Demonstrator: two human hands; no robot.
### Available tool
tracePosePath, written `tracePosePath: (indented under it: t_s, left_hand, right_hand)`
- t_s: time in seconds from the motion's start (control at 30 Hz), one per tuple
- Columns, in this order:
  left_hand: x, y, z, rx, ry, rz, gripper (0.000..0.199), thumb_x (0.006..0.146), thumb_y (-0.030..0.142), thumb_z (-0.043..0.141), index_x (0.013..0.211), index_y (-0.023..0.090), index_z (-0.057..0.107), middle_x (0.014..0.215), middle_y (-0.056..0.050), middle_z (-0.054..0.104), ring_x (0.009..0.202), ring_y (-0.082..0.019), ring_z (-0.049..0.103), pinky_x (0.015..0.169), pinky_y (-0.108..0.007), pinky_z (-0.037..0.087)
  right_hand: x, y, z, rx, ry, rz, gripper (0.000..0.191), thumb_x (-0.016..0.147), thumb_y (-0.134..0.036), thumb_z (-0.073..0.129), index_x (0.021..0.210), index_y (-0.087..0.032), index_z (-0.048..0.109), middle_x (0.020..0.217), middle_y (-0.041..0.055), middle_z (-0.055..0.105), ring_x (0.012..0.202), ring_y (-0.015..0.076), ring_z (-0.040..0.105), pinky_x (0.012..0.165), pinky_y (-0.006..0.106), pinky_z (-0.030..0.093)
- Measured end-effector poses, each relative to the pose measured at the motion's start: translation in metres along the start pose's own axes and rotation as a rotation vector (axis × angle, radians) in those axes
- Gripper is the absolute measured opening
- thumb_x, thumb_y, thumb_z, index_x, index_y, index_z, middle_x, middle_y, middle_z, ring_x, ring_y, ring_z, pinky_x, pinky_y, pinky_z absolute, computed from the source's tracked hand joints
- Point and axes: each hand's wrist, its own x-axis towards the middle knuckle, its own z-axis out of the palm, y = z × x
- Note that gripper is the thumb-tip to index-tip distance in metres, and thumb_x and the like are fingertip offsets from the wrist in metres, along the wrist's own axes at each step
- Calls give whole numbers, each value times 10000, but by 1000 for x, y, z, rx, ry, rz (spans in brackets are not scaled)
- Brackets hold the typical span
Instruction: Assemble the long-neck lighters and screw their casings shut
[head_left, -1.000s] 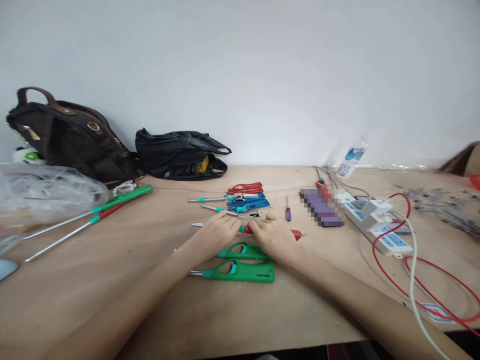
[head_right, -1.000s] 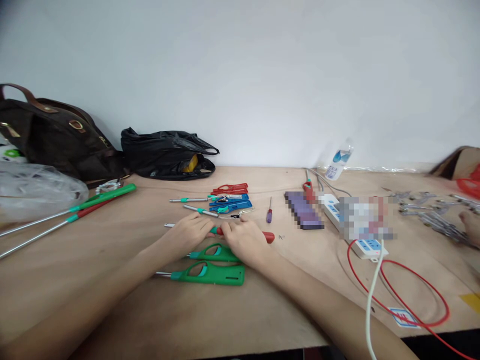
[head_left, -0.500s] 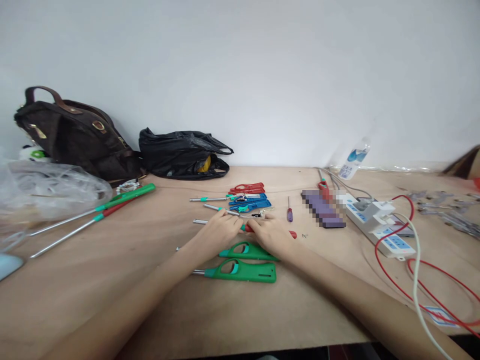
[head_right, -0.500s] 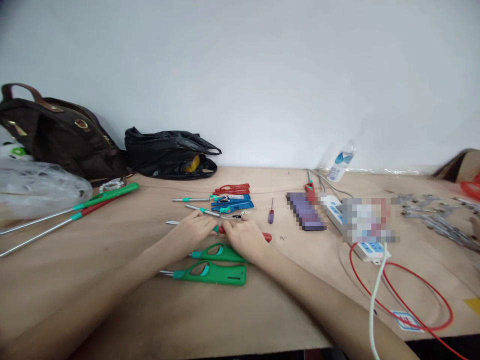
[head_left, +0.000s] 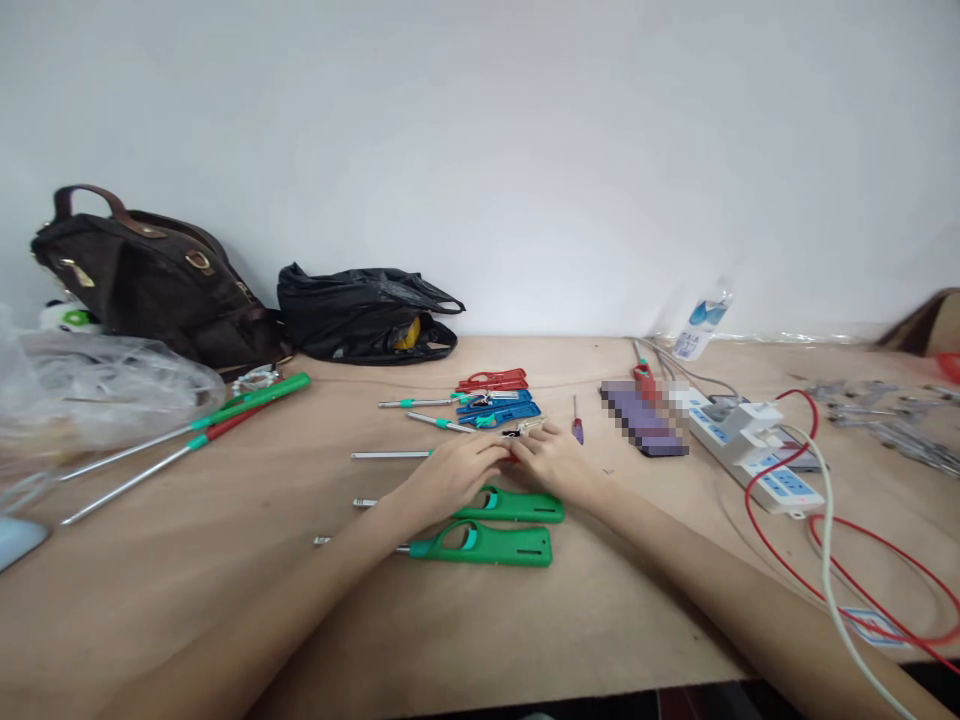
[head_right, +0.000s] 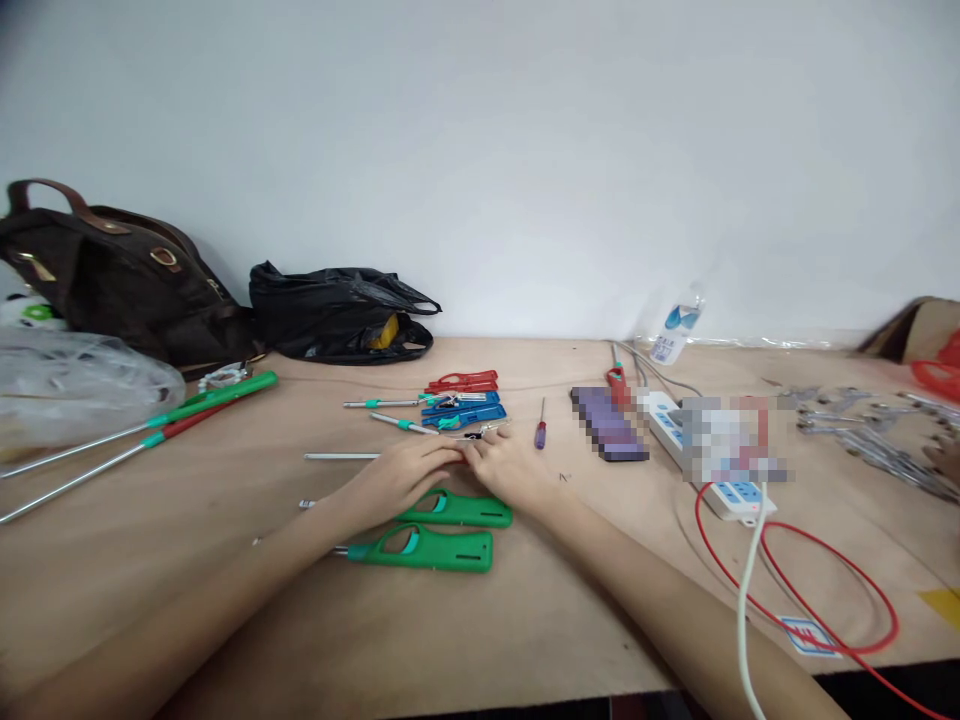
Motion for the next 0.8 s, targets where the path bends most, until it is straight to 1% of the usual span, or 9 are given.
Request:
tracePosePath:
  t_s: [0.13,0.2,0.27,0.3,0.37,0.43,0.5,0.6,0.8]
  left_hand:
    - [3,0,14,-74,27,17,248,887,60,402,881,146,635,996,-66,647,914,-176,595,806,-280,470]
    - [2,-5,18,-62,48,38,275,872,38,389,871,144,643,970,-63,647,885,-169,595,786,-270,469]
    - [1,-9,20,-27,61,51,294,862,30,386,919,148,649,978,-62,641,879,-168,593,768,-267,467]
    - [1,-10,20,-7,62,57,300,857,30,391,946,151,650,975,-60,638,873,-170,592,754,-268,466]
    - [1,-11,20,29,57,63,300,848,34,409,972,157,653,945,-55,631,850,-174,590,717,-267,462]
    - [2,-9,20,59,41,65,283,838,35,426,935,157,662,887,-49,617,811,-175,584,673,-258,451]
    - [2,-8,19,83,30,70,268,828,30,436,890,153,666,850,-47,602,788,-174,578,648,-251,439]
    - [2,-6,19,96,40,80,261,823,20,441,872,148,664,846,-47,595,787,-172,573,654,-247,430]
    - [0,-7,20,78,59,82,255,836,33,447,897,151,665,841,-42,587,790,-162,566,708,-244,432]
  right_hand:
    - [-9,4,-1,198,68,17,165,895,-268,548,964,-154,644,934,96,685,873,216,605,779,332,453]
    - [-21,17,-8,325,119,96,174,913,-231,498,978,-163,644,955,85,690,882,195,617,798,314,458]
    - [-36,33,-17,376,164,256,198,918,-194,456,963,-165,647,966,88,689,892,191,623,792,306,458]
    - [-44,41,-21,371,154,341,202,911,-181,452,936,-170,652,954,81,689,878,192,625,768,302,455]
    - [-62,55,-26,337,31,448,202,880,-154,462,873,-182,662,896,65,688,817,196,625,698,292,437]
    - [-78,64,-27,321,-104,485,202,829,-116,481,805,-191,668,843,51,682,749,184,621,647,274,411]
    - [-88,66,-26,326,-178,501,193,784,-96,504,775,-197,669,826,44,675,718,177,617,620,265,392]
    - [-95,62,-25,368,-186,504,199,766,-91,503,787,-197,670,847,39,663,715,167,613,618,259,387]
    - [-90,51,-27,393,-146,479,201,784,-96,472,799,-191,648,877,36,645,733,160,607,628,251,386]
